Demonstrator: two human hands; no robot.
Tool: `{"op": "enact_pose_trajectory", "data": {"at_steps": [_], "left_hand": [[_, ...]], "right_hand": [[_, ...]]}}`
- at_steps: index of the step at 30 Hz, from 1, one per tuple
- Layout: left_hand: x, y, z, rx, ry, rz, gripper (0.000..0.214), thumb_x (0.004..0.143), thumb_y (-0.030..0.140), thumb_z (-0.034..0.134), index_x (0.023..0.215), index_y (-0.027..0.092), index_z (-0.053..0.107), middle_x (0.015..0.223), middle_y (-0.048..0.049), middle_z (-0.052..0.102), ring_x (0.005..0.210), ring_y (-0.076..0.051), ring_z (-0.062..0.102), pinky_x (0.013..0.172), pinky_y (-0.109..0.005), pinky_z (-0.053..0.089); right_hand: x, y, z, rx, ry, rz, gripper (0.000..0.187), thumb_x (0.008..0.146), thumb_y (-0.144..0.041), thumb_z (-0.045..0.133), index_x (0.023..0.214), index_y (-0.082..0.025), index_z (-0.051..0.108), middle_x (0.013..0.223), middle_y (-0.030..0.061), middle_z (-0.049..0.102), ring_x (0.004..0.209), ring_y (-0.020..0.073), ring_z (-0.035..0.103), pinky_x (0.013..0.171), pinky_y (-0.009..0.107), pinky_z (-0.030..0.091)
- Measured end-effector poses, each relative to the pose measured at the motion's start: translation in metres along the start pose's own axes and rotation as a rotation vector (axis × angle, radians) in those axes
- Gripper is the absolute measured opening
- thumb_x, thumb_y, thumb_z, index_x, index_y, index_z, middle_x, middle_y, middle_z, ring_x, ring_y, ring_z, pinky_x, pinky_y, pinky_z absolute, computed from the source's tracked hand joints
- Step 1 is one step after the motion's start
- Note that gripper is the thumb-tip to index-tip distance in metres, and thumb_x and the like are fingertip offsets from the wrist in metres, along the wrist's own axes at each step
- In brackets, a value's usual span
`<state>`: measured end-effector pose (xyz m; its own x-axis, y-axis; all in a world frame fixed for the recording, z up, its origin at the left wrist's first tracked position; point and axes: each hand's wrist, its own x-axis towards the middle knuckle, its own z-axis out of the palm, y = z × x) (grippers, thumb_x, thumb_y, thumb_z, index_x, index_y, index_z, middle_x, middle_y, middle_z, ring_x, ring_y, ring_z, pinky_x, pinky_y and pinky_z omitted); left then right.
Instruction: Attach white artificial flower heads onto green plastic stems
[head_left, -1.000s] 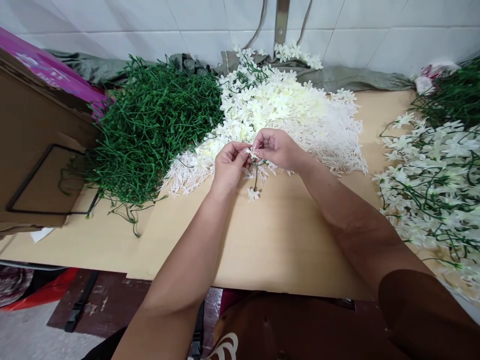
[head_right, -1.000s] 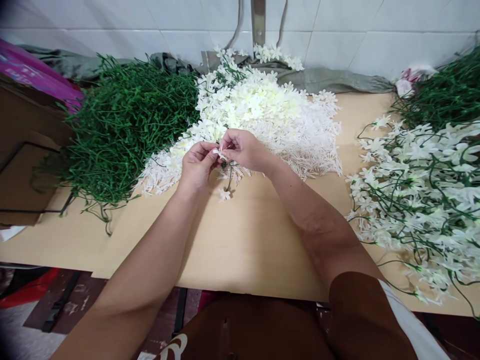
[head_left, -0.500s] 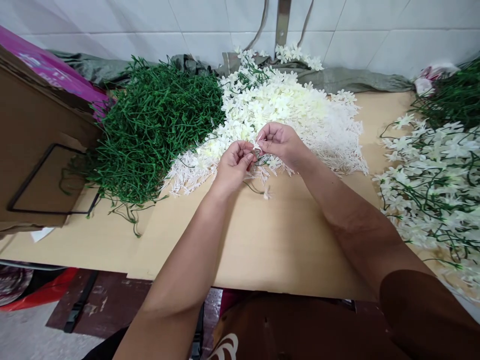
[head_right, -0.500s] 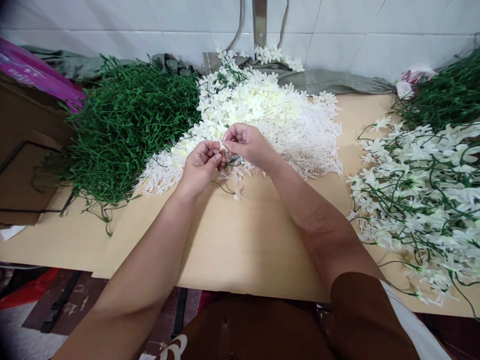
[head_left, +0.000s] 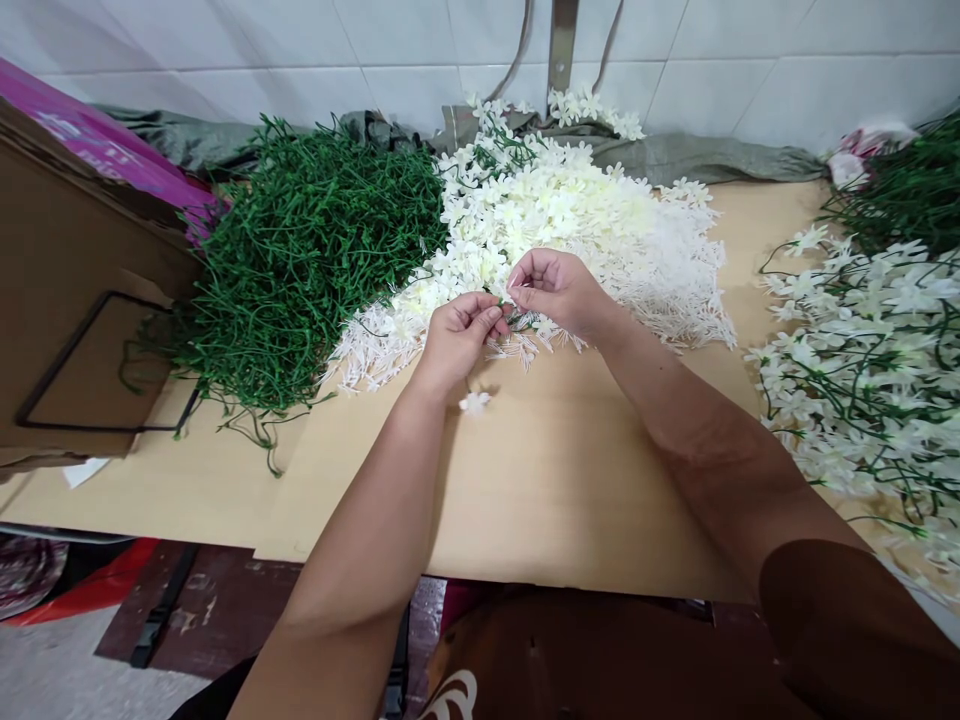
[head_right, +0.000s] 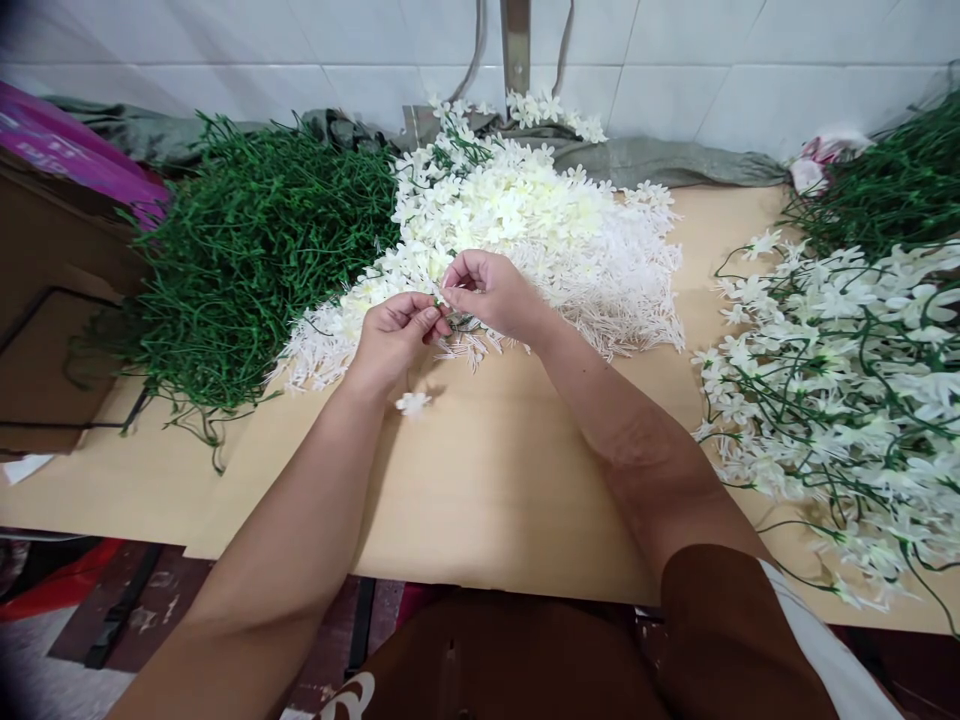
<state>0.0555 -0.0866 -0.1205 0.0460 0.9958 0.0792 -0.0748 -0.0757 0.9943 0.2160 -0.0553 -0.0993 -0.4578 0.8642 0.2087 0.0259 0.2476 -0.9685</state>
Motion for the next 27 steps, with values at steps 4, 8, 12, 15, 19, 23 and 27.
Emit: {"op": "enact_pose_trajectory", "data": {"at_steps": [4, 8, 12, 15, 19, 23, 27], "left_hand": [[0.0, -0.001, -0.001, 0.059, -0.01, 0.01, 0.018, 0.076, 0.027, 0.075, 0.066, 0.017, 0.064, 0.052, 0.0018, 0.061, 0.046, -0.008, 0.05, 0.049, -0.021, 0.041], [0.0, -0.001, -0.003, 0.151, 0.004, 0.016, 0.016, 0.079, 0.016, 0.069, 0.064, 0.017, 0.064, 0.049, 0.0029, 0.057, 0.048, -0.009, 0.049, 0.055, -0.023, 0.042], [-0.001, -0.003, -0.005, 0.243, 0.006, 0.051, 0.018, 0.081, 0.011, 0.061, 0.063, 0.017, 0.062, 0.052, 0.0034, 0.057, 0.052, -0.01, 0.05, 0.06, -0.023, 0.041], [-0.001, -0.004, -0.007, 0.314, -0.005, 0.097, 0.018, 0.081, 0.014, 0.059, 0.064, 0.017, 0.062, 0.054, 0.0036, 0.057, 0.054, -0.01, 0.049, 0.061, -0.024, 0.04], [-0.001, -0.003, -0.009, 0.417, -0.012, 0.14, 0.018, 0.08, 0.014, 0.058, 0.063, 0.017, 0.062, 0.054, 0.0035, 0.056, 0.056, -0.011, 0.049, 0.059, -0.025, 0.037], [-0.001, -0.003, -0.011, 0.47, -0.025, 0.187, 0.023, 0.081, 0.014, 0.057, 0.058, 0.018, 0.058, 0.055, 0.0031, 0.055, 0.058, -0.012, 0.048, 0.06, -0.025, 0.036], [0.0, -0.007, -0.013, 0.379, -0.031, 0.177, 0.026, 0.084, 0.019, 0.059, 0.059, 0.018, 0.055, 0.056, 0.0024, 0.054, 0.059, -0.012, 0.047, 0.061, -0.025, 0.038]], "right_hand": [[-0.001, -0.003, 0.002, -0.062, 0.011, -0.033, 0.013, 0.075, -0.015, 0.06, 0.078, -0.019, 0.049, 0.077, 0.0007, 0.053, 0.075, 0.012, 0.054, 0.073, 0.029, 0.048], [-0.002, -0.004, 0.004, -0.144, 0.029, -0.018, 0.014, 0.076, -0.016, 0.061, 0.084, -0.02, 0.05, 0.081, 0.0004, 0.051, 0.078, 0.0123, 0.053, 0.072, 0.027, 0.048], [-0.002, -0.003, 0.004, -0.196, 0.0, 0.033, 0.013, 0.077, -0.016, 0.06, 0.087, -0.019, 0.053, 0.078, 0.0, 0.052, 0.076, 0.0132, 0.052, 0.07, 0.028, 0.045], [-0.003, -0.005, 0.004, -0.242, -0.001, 0.033, 0.008, 0.078, -0.013, 0.058, 0.08, -0.019, 0.051, 0.076, 0.0008, 0.053, 0.077, 0.0141, 0.052, 0.069, 0.028, 0.043], [-0.006, -0.009, 0.006, -0.334, 0.04, 0.02, 0.01, 0.079, -0.012, 0.054, 0.076, -0.019, 0.048, 0.078, 0.0021, 0.055, 0.077, 0.0144, 0.052, 0.07, 0.028, 0.043], [-0.009, -0.012, 0.011, -0.461, 0.071, -0.042, 0.01, 0.079, -0.013, 0.053, 0.075, -0.019, 0.047, 0.082, 0.0039, 0.056, 0.08, 0.0153, 0.052, 0.073, 0.029, 0.043], [-0.009, -0.009, 0.014, -0.435, 0.068, -0.037, 0.009, 0.079, -0.013, 0.054, 0.076, -0.019, 0.047, 0.083, 0.0037, 0.056, 0.082, 0.015, 0.054, 0.072, 0.028, 0.045]]}}
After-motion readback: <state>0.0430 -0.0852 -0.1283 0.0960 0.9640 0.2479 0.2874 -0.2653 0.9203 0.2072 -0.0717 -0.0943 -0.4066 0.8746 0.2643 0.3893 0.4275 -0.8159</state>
